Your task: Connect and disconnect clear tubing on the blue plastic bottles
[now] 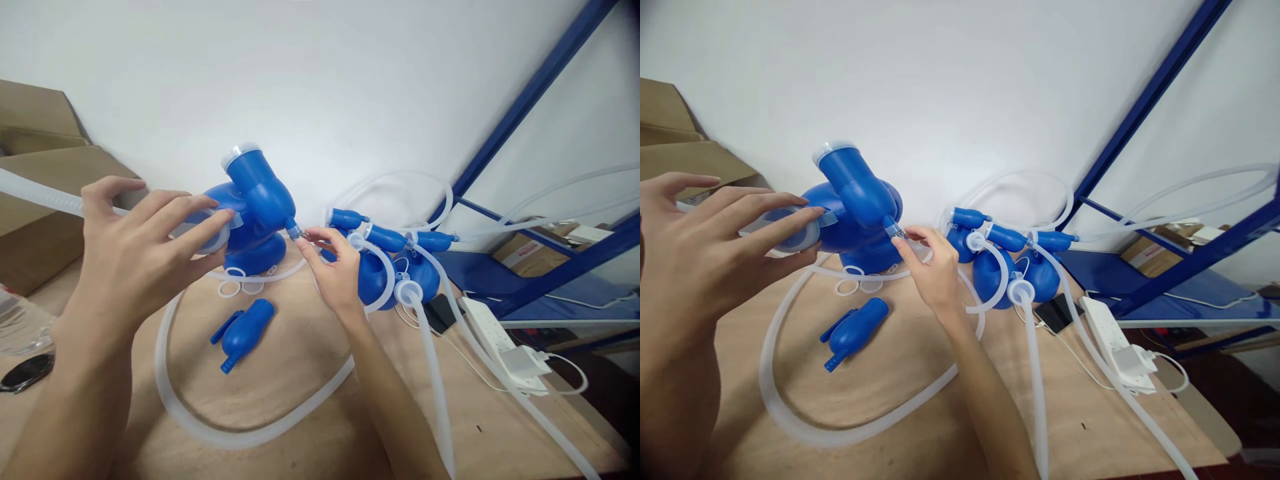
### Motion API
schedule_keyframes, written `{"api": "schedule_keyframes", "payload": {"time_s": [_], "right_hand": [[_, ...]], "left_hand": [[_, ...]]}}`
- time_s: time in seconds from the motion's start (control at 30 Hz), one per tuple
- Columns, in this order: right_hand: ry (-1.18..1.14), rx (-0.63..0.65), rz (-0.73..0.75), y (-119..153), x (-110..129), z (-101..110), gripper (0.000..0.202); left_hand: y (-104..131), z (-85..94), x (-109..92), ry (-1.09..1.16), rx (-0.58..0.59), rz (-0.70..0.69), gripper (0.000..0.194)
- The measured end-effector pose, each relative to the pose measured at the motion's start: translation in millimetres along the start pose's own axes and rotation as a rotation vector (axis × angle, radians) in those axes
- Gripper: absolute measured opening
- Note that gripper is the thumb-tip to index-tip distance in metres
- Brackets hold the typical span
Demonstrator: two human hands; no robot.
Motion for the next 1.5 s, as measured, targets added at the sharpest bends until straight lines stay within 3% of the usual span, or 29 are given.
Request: {"api": "schedule_keyframes", "payload": {"time_s": [0.3, 0.53, 0.67, 0.8, 0.97, 1.03, 1.23, 1.4, 1.5], "right_hand": [[0.228, -0.076, 0.268, 4, 1, -1, 0.013], [0.285, -0.057, 0.343, 6, -11, -4, 0.017], [0.265, -0.003, 0.281, 4, -17, -4, 0.019], [0.229, 0.096, 0.238, 3, -14, -3, 0.022], [0.211, 0.212, 0.176, -2, -4, -5, 0.064], [0.214, 0.247, 0.139, -5, -4, -9, 0.066], [0.197, 0.168, 0.104, -8, -12, -23, 0.068], [0.142, 0.116, 0.060, -7, -18, -36, 0.069], [0.100, 0.103, 0.034, -8, -22, -40, 0.068]], "left_hand": [[-2, 1.3, -4, -0.005, -0.019, -0.009, 0.029], [-2, -0.2, -2, 0.020, -0.006, 0.057, 0.023], [1, 0.4, 2, 0.068, 0.067, 0.146, 0.029], [1, 4.4, 0, 0.075, 0.056, 0.088, 0.030], [-2, 8.8, -6, 0.062, 0.066, -0.016, 0.023], [-3, 10.3, -9, 0.072, 0.078, -0.045, 0.025], [-7, 16.3, -13, 0.070, 0.002, -0.050, 0.025], [-6, 16.5, -10, -0.016, 0.115, 0.095, 0.037], [-6, 15.3, -9, -0.028, 0.117, 0.099, 0.029]]}}
Point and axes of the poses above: each hand's wrist, its own y-axis away from the middle knuckle, its own z-axis out of the back of the hand, x = y × z, the point moved 3 cm from there along -y, towards the middle knuckle, and after that the axes turned 3 degrees about -y, right-handed, at the moved point
